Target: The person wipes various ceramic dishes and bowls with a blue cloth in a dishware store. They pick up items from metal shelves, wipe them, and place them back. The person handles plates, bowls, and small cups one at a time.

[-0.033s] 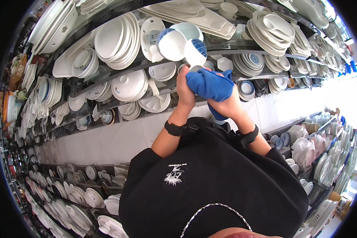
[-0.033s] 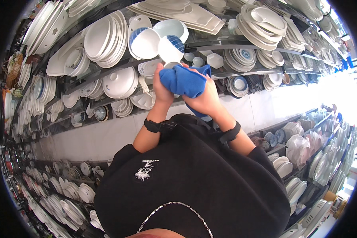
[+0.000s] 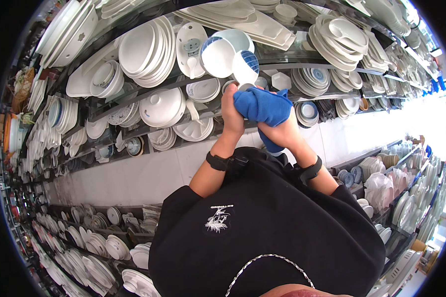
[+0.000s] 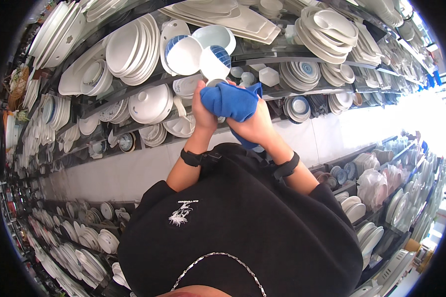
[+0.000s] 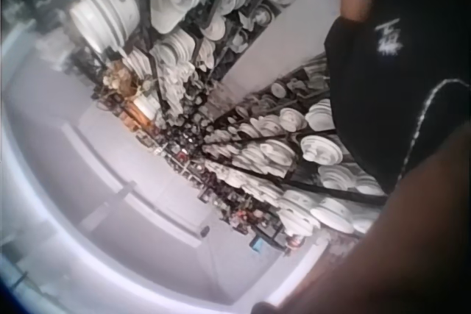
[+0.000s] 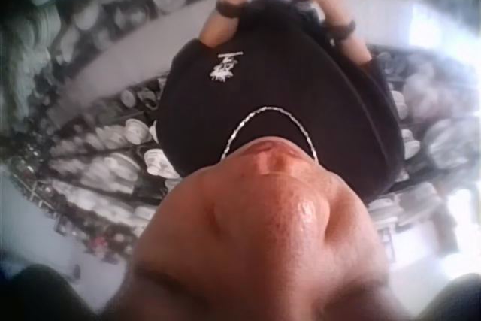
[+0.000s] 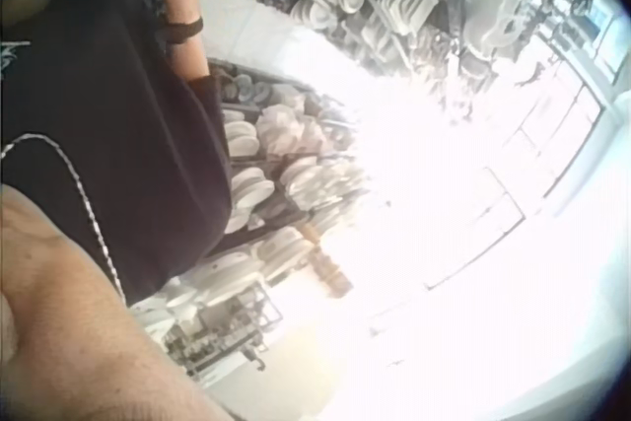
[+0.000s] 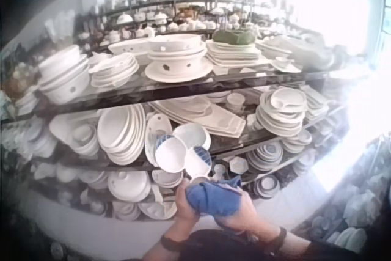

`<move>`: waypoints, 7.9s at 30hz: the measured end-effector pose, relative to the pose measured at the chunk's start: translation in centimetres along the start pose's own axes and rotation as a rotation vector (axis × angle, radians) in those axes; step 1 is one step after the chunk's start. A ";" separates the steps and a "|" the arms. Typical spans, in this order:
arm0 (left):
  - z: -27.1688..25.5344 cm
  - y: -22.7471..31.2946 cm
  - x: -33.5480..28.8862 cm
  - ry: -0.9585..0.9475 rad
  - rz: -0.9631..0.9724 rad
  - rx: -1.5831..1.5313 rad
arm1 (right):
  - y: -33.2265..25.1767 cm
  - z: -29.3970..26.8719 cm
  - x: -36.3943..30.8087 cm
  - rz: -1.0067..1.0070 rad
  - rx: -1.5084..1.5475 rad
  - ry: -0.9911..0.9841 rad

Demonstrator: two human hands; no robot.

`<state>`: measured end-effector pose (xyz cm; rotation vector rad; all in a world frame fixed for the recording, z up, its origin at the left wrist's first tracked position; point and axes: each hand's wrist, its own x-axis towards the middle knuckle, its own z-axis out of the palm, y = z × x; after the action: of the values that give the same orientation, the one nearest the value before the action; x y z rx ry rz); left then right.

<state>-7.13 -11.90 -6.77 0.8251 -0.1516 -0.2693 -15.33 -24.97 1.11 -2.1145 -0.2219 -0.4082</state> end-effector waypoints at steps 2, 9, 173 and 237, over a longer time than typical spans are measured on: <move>2.9 2.2 -1.3 0.021 0.004 -0.040 | 1.5 0.9 -0.5 -0.016 -0.051 -0.014; 0.8 1.4 -0.8 -0.044 -0.099 -0.272 | 1.5 0.8 -0.5 -0.111 -0.188 -0.251; -17.3 -20.0 8.5 0.188 -0.567 0.253 | 33.5 7.7 -11.6 1.208 1.483 0.436; 12.8 2.6 6.6 0.077 0.850 1.009 | 5.8 -7.3 12.1 0.723 1.563 -0.087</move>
<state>-3.36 -21.21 3.94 1.6702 -0.5710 0.7076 -3.81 -34.22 4.79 -0.5573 0.1687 0.2775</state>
